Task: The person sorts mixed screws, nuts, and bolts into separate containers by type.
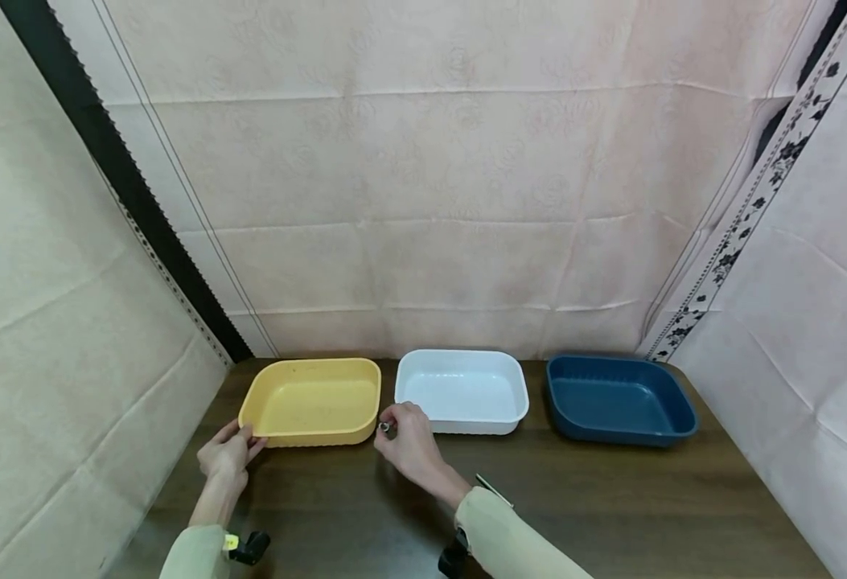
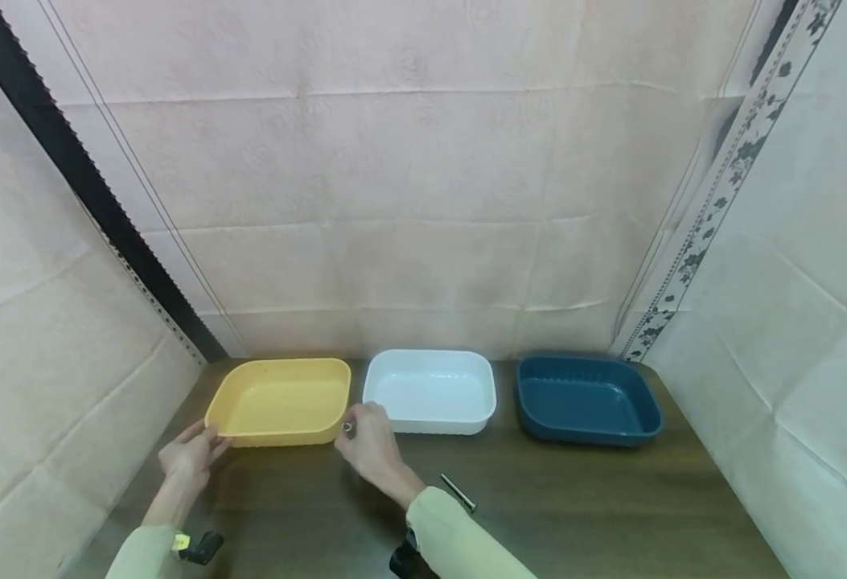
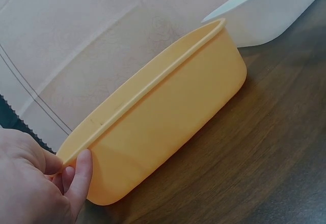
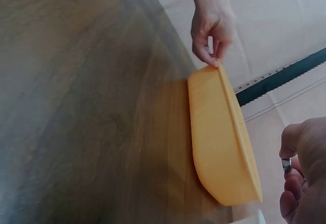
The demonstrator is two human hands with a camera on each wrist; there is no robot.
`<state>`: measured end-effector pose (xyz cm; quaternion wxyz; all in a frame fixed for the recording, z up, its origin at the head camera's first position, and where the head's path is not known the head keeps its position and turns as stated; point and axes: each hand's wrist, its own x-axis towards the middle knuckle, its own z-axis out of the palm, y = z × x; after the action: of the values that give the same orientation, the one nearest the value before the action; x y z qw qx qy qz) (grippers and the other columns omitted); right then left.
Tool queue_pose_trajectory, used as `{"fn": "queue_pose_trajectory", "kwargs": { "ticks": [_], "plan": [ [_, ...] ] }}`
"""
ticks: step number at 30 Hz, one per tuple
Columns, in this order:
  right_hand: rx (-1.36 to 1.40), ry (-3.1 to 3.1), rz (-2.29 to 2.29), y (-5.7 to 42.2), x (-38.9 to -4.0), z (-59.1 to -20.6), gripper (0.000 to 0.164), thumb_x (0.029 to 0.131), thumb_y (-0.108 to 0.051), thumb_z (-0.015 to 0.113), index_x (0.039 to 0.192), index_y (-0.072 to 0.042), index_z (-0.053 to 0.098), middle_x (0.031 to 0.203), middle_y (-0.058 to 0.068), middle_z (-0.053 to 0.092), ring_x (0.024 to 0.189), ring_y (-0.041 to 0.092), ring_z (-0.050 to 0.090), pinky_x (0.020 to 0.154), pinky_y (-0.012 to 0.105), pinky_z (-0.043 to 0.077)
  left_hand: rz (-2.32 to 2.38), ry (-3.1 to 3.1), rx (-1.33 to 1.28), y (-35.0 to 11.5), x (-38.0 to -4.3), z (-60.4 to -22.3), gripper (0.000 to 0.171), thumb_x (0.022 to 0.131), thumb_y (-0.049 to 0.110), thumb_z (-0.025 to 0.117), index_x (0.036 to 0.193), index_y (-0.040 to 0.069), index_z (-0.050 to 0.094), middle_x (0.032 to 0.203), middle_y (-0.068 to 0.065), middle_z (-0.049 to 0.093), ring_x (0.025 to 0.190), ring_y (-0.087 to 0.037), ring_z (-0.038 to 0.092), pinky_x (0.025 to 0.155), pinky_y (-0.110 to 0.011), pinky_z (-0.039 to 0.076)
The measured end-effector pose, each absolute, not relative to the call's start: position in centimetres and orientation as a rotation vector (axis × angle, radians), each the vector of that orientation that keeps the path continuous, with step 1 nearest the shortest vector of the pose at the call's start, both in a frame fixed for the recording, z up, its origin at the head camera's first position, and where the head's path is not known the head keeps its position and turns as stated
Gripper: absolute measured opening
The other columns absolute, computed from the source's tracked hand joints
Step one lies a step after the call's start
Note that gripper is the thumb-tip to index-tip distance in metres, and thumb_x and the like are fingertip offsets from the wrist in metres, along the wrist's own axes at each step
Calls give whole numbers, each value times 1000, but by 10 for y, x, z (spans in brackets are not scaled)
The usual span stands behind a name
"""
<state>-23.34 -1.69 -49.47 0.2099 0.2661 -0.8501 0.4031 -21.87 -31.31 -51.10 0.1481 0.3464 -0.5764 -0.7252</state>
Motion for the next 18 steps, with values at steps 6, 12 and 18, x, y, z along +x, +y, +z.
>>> {"fn": "queue_pose_trajectory", "kwargs": {
  "ticks": [6, 12, 18],
  "plan": [
    [739, -2411, 1133, -34, -242, -496, 10, 78, -4, 76, 85, -5, 69, 78, 1, 60, 74, 12, 53, 66, 22, 49, -2091, -1654, 985, -312, -216, -511, 52, 101, 3, 55, 150, -1, 40, 114, -17, 49, 70, -8, 68, 78, -25, 60],
    [727, -2409, 1134, -45, -246, -493, 9, 79, -3, 76, 83, -5, 69, 77, 1, 60, 73, 13, 53, 65, 22, 49, -2091, -1663, 942, -313, -214, -510, 51, 101, 2, 55, 150, -2, 40, 106, -15, 53, 69, -8, 68, 78, -25, 60],
    [718, -2446, 1114, -52, -253, -495, 8, 79, -4, 76, 84, -4, 69, 78, 1, 59, 74, 14, 53, 65, 22, 48, -2095, -1669, 942, -313, -214, -510, 52, 101, 3, 55, 150, -2, 40, 113, -17, 51, 71, -9, 69, 79, -25, 59]
  ]
}}
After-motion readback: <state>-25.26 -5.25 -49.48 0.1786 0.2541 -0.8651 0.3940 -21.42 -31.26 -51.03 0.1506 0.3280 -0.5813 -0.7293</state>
